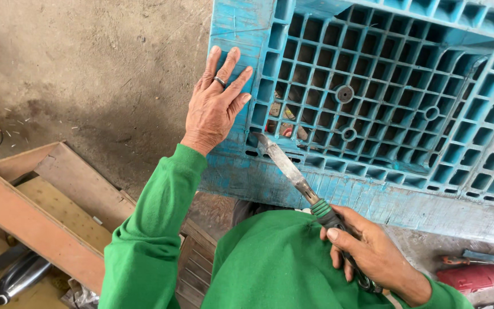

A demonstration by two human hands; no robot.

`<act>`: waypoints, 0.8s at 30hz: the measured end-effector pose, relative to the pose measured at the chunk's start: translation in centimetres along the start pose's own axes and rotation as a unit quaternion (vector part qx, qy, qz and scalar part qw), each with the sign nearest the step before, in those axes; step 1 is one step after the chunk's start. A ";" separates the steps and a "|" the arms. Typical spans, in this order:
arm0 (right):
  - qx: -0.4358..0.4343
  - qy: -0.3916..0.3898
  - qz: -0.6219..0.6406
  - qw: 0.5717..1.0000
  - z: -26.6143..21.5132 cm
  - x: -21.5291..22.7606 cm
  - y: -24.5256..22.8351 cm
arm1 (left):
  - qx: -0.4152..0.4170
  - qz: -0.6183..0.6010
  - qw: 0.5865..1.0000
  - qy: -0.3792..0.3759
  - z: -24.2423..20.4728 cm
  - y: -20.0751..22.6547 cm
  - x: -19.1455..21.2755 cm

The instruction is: The person cleans debris and sharp edges from the cells of a blue plastic pallet using a metal rasp.

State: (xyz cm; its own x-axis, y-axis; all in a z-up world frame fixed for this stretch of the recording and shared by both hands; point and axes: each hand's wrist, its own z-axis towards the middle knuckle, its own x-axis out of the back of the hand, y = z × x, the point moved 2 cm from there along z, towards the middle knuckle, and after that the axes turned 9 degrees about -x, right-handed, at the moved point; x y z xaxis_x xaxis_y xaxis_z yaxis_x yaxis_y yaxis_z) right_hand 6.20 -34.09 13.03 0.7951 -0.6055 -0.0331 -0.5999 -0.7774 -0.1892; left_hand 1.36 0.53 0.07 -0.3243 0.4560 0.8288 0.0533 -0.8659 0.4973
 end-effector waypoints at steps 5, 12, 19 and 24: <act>-0.009 -0.016 -0.046 0.999 0.8 0.6 -0.5 | 0.009 -0.011 1.000 -0.003 -0.1 -0.1 -0.2; -0.020 -0.017 -0.068 0.997 0.6 0.8 -0.8 | 0.012 -0.022 1.000 -0.001 -0.2 -0.2 -0.3; -0.020 -0.037 -0.068 0.997 1.4 0.0 -1.2 | 0.004 -0.021 1.000 0.005 -0.2 -0.5 -0.3; -0.027 -0.038 -0.099 0.994 1.4 -0.6 -1.3 | 0.007 -0.030 1.000 0.004 0.0 -0.5 -0.1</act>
State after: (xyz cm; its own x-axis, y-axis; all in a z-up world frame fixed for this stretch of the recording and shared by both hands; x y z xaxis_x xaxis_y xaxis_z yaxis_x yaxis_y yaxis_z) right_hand 6.61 -32.44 11.94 0.9013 -0.4269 -0.0742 -0.4333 -0.8891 -0.1473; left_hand 1.32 0.94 -0.29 -0.3342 0.5055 0.7955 0.0467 -0.8341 0.5497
